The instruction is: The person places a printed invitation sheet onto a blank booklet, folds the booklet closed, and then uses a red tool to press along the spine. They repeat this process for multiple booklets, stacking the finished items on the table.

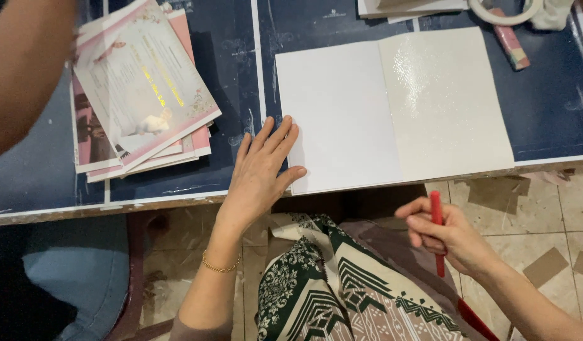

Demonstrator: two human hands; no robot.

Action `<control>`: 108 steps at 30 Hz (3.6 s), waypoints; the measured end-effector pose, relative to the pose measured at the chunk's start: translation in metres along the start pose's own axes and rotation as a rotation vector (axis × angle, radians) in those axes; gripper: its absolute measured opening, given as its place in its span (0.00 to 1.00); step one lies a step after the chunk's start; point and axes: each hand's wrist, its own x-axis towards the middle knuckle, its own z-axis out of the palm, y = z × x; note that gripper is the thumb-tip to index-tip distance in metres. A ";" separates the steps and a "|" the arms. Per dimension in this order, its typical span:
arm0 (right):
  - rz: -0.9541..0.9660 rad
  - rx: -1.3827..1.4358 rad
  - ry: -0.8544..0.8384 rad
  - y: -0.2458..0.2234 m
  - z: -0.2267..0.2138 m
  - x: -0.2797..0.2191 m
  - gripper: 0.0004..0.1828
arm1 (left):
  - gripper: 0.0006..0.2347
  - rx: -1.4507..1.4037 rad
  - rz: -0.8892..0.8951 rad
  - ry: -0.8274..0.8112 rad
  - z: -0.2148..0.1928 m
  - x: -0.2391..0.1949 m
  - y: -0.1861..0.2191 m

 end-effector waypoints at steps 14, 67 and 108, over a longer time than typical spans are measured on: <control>-1.153 -1.692 0.358 -0.036 -0.046 0.029 0.14 | 0.25 0.052 0.064 0.089 0.010 0.010 0.018; -1.157 -1.293 0.154 -0.051 -0.004 0.046 0.20 | 0.40 0.067 0.226 0.072 0.024 -0.005 0.026; -0.783 -1.524 0.686 -0.097 -0.090 0.096 0.18 | 0.07 0.975 0.386 0.619 -0.001 0.487 -0.162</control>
